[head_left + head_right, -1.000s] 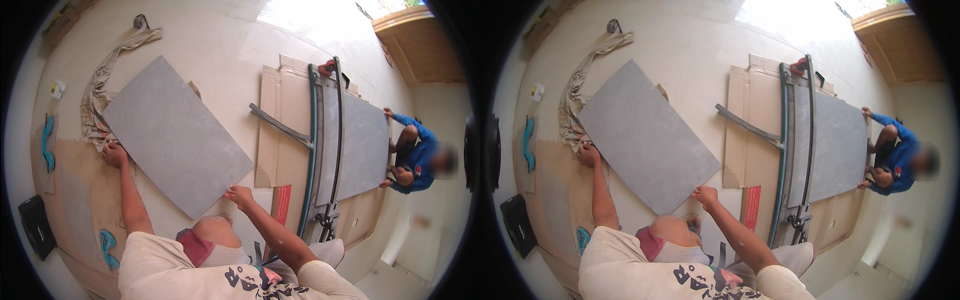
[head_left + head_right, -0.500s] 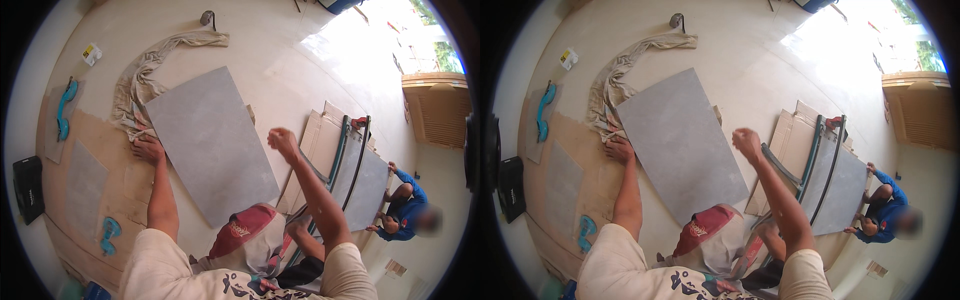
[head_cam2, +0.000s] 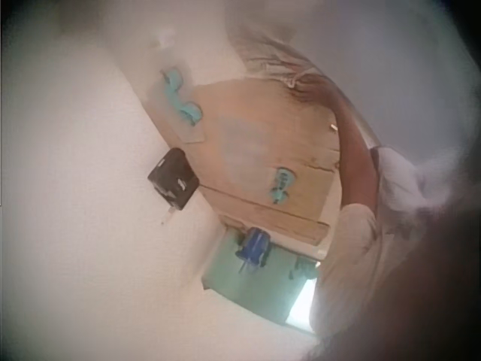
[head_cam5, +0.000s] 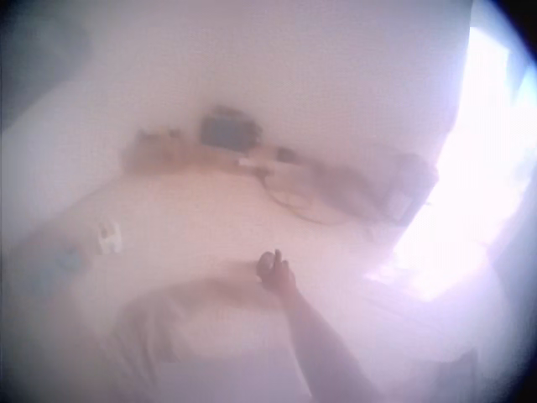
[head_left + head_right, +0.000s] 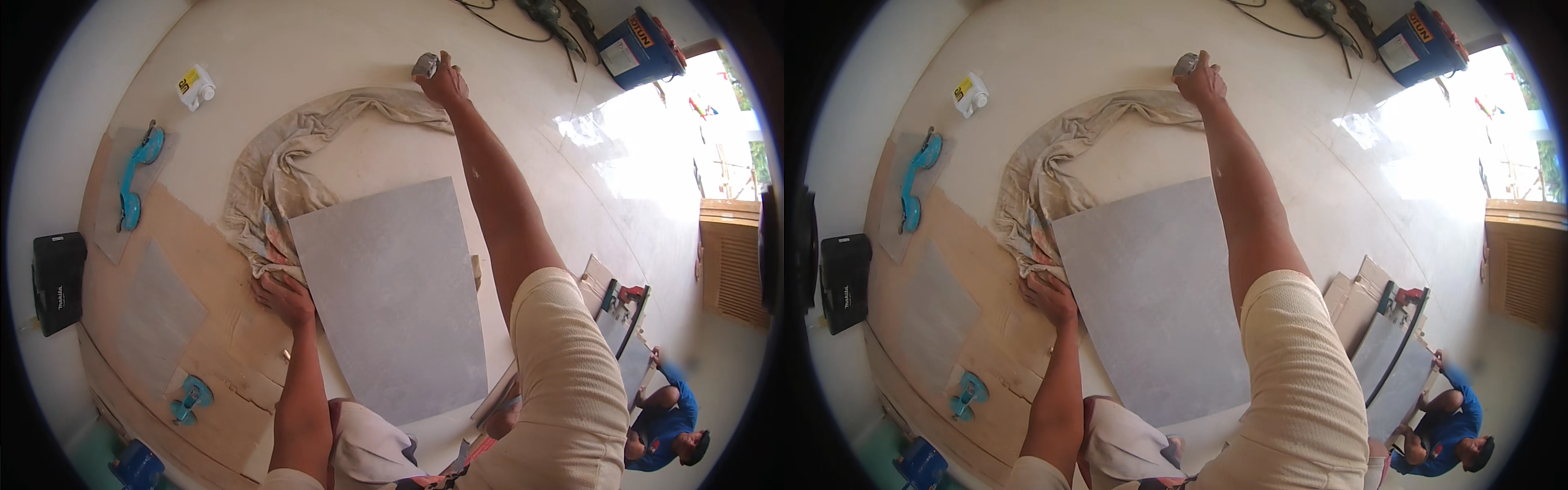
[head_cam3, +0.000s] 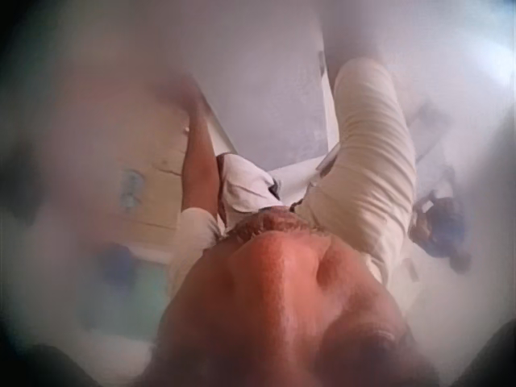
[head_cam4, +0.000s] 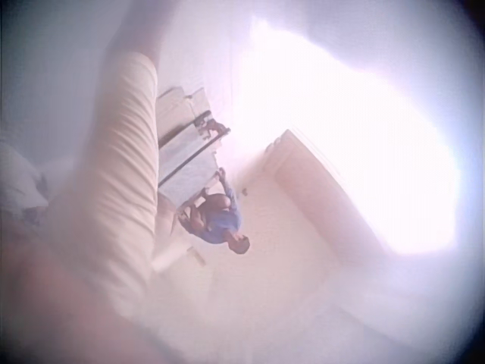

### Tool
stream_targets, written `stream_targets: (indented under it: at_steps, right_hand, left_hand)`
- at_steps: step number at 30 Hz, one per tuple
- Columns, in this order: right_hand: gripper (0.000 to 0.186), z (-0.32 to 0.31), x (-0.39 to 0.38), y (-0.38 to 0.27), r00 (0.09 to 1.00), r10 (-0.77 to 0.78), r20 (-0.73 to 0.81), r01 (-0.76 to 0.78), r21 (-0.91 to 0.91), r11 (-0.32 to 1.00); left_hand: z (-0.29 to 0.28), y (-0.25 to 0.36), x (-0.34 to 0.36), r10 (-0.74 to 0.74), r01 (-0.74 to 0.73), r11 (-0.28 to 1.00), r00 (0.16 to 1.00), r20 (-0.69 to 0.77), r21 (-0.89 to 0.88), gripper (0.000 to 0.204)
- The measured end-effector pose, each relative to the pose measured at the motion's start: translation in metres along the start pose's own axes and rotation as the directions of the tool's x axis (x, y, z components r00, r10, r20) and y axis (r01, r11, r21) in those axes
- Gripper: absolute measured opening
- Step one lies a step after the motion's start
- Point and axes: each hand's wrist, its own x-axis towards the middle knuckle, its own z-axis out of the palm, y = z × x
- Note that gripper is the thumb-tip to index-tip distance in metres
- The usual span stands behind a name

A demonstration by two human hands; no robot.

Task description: The person measures and marks a large ceramic tile using a tape measure and a pencil. They then carry the tile with a coworker to a manual tile cutter, position it, and score the surface. The person snaps the tile along the scored line and measures the resulting piece.

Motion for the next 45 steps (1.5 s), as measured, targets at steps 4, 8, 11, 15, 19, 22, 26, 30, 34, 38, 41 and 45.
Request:
stream_targets:
  at_steps: [4,8,11,15,19,22,26,30,34,38,41,45]
  right_hand:
    - [0.084,0.019,0.019,-0.016,1.0,-0.011,0.011,0.011,0.0,1.0]
    - [0.078,-0.003,0.001,0.002,0.993,0.087,-0.075,-0.063,0.276,0.959]
    - [0.082,-0.063,-0.043,0.029,0.981,0.072,-0.179,0.061,0.643,0.764]
    - [0.082,-0.227,-0.176,0.074,0.958,-0.114,0.265,-0.121,0.728,0.675]
    - [0.078,-0.439,-0.336,0.214,0.835,-0.044,0.549,-0.343,0.579,0.74]
    - [0.072,-0.563,-0.471,0.271,0.67,0.354,0.653,-0.742,0.595,0.308]
    - [0.068,-0.708,-0.598,0.27,0.522,0.423,0.741,-0.84,0.534,0.101]
    - [0.071,-0.824,-0.636,0.235,0.554,0.406,0.727,-0.805,0.591,0.041]
    - [0.077,-0.886,-0.586,0.212,0.667,0.36,0.652,-0.685,0.727,-0.047]
    - [0.076,-0.931,-0.517,0.192,0.806,0.257,0.533,-0.545,0.838,-0.03]
    - [0.075,-0.962,-0.464,0.194,0.864,0.225,0.451,-0.461,0.887,-0.008]
    - [0.077,-1.011,-0.384,0.22,0.883,0.26,0.39,-0.406,0.914,0.009]
  left_hand:
    - [-0.001,0.0,0.003,-0.041,0.041,0.999,0.999,0.011,-0.023,0.046]
    - [0.005,0.004,0.004,0.001,-0.002,1.0,0.999,-0.037,-0.013,0.045]
    - [0.015,0.006,0.008,-0.01,0.009,0.999,1.0,-0.03,-0.034,0.043]
    - [-0.011,-0.016,0.002,-0.138,0.153,0.987,0.967,0.214,-0.055,0.048]
    - [-0.104,-0.036,0.005,-0.102,0.239,0.962,0.763,0.639,-0.132,0.064]
    - [-0.251,0.032,-0.056,-0.028,0.127,0.989,0.659,0.751,-0.074,0.049]
    - [-0.493,0.157,-0.145,0.066,-0.005,0.998,0.288,0.955,-0.067,0.037]
    - [-0.602,0.264,-0.203,0.1,-0.037,0.995,0.466,0.879,-0.093,0.051]
    - [-0.696,0.474,-0.15,0.395,-0.166,0.918,0.443,0.804,-0.36,0.043]
    - [-0.738,0.647,-0.14,0.749,-0.183,0.659,0.246,0.615,-0.729,0.037]
    - [-0.766,0.76,-0.148,0.551,0.366,0.816,-0.256,0.795,-0.448,0.037]
    - [-0.754,0.866,-0.127,0.537,0.627,0.772,-0.557,0.634,-0.104,0.039]
